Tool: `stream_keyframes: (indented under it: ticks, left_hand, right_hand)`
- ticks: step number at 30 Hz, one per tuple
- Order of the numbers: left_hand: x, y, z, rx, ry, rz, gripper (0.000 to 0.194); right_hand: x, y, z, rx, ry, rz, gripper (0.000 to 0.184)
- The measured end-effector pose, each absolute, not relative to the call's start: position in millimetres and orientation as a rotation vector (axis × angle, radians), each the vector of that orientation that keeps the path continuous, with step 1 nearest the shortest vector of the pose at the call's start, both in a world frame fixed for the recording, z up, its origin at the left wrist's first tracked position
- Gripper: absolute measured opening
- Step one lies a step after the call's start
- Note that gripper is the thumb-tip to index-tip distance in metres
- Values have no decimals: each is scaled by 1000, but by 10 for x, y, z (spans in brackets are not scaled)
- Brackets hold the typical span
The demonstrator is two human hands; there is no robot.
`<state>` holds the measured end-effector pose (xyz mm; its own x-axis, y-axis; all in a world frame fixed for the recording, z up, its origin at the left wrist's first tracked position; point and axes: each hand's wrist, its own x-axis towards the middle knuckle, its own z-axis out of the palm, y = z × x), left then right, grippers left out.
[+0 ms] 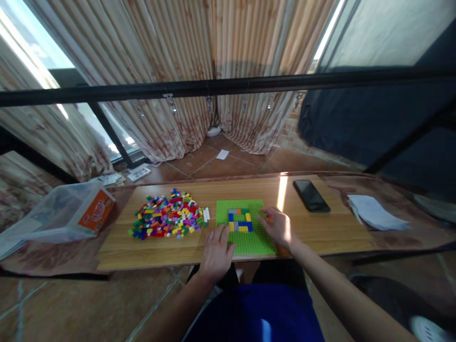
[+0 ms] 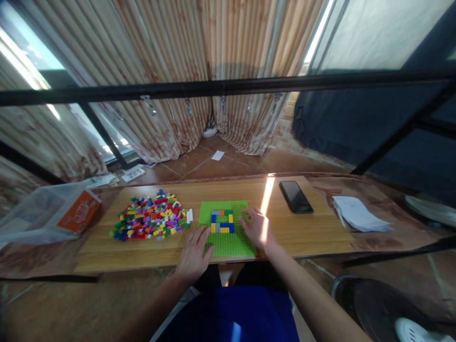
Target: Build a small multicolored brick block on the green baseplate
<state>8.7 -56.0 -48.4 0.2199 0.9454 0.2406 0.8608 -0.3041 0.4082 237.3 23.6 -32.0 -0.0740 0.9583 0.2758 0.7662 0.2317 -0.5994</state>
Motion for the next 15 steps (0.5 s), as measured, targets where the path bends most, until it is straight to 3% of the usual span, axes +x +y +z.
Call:
stream_keyframes:
  ticks: [6,15]
  left_hand:
    - [63,-518,-521,2277,1636,758,47]
    - [-217,-543,-493,2173,1696,873,42]
  right_hand:
    - [1974,89,-435,-1321,-2276,276,68]
    - [2027,339,-546,-1302,-2362,309,60]
